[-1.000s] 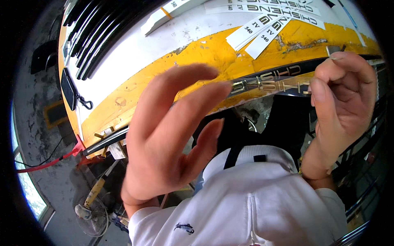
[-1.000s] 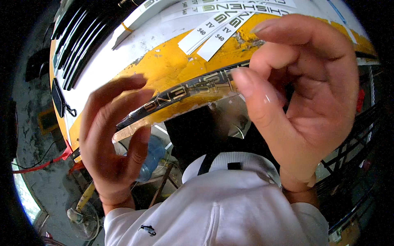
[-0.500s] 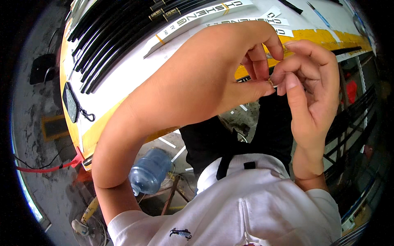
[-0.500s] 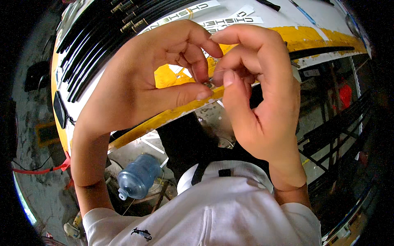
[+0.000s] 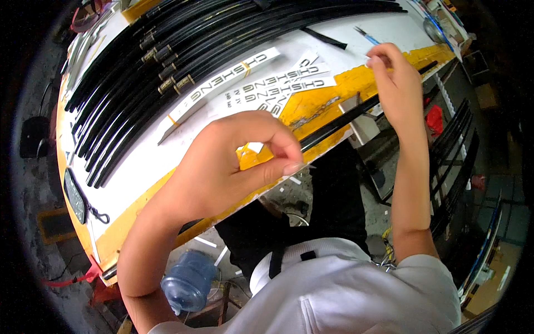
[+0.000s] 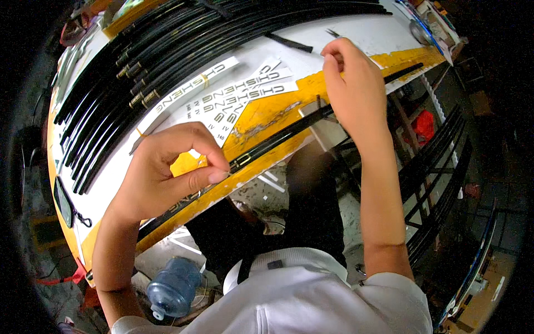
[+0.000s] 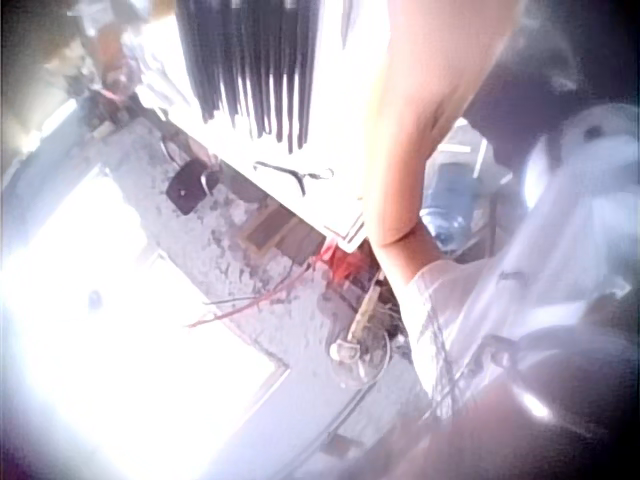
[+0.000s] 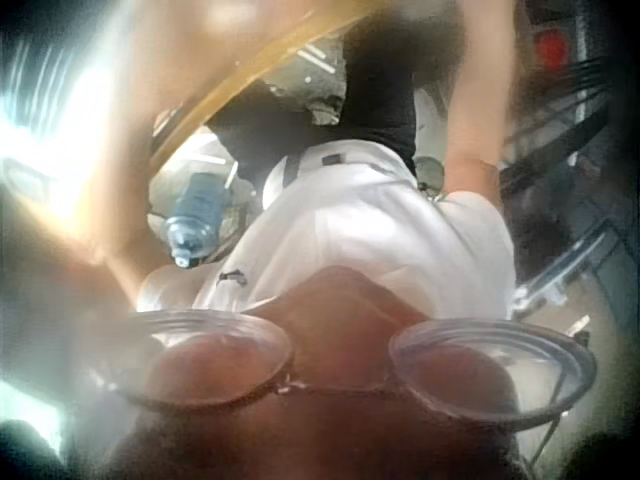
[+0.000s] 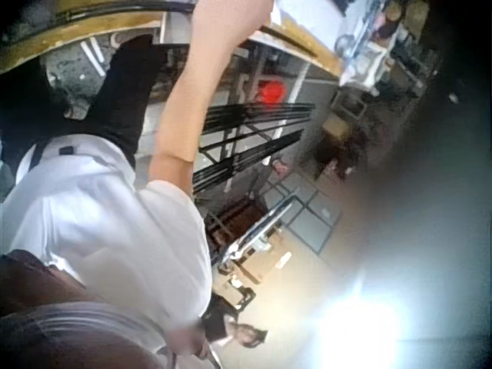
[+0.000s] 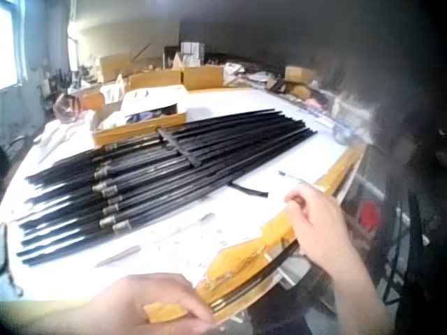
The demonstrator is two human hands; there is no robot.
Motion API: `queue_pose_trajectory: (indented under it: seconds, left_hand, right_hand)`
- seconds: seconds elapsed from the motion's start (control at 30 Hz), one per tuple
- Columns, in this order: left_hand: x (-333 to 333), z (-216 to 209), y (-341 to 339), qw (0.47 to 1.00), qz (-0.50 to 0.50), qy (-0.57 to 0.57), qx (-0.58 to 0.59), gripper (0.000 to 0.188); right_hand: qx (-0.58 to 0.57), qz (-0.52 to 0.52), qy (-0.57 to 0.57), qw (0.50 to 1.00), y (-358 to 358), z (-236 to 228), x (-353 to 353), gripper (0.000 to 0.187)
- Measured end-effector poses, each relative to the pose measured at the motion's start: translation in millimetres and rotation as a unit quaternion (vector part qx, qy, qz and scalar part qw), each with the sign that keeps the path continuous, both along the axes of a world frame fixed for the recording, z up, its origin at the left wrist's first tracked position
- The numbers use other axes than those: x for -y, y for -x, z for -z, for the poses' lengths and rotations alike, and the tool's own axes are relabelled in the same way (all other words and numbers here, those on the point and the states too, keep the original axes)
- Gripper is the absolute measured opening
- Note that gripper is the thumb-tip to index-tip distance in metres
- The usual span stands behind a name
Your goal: The person applies adhesive labels to black rods on a workbench. They peel backing from labels, align them on the rods, and smooth them down. The person also wipes a rod with a cloth and briefly handles a water bottle and a beaded bracelet.
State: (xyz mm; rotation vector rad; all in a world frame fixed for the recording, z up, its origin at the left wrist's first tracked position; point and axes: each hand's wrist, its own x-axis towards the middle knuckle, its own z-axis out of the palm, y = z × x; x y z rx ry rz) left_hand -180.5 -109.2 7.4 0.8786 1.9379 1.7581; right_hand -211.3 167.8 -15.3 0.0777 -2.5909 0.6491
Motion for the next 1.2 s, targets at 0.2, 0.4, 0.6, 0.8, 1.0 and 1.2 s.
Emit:
queue_pose_trajectory:
  seconds: [0.2, 0.4, 0.6, 0.8, 1.0, 1.2]
  left_hand:
    - [-4, 6, 5, 0.994, 0.019, -0.027, -0.106, 0.006]
    - [10, 17, 12, 0.995, 0.051, -0.083, -0.024, 0.008]
    - [11, 30, 21, 0.991, 0.058, -0.116, -0.022, 0.008]
    - [10, 35, 25, 0.994, 0.034, -0.096, -0.028, 0.009]
    - [4, 39, 31, 0.995, 0.022, -0.082, -0.045, 0.010]
    - [-4, 49, 27, 0.996, 0.000, -0.068, -0.055, 0.010]
  right_hand:
    - [0.067, 0.048, -0.261, 0.962, 100, 32, -75, 0.021]
    - [0.115, 0.044, -0.360, 0.925, 153, 76, -157, 0.029]
    - [0.063, 0.060, -0.345, 0.935, 158, 67, -167, 0.035]
    - [-0.008, -0.016, 0.072, 0.997, 74, 7, -106, 0.039]
    - [0.169, -0.150, 0.418, 0.880, -80, 2, -17, 0.031]
    - [0.242, -0.099, 0.462, 0.847, -164, 38, 57, 0.035]
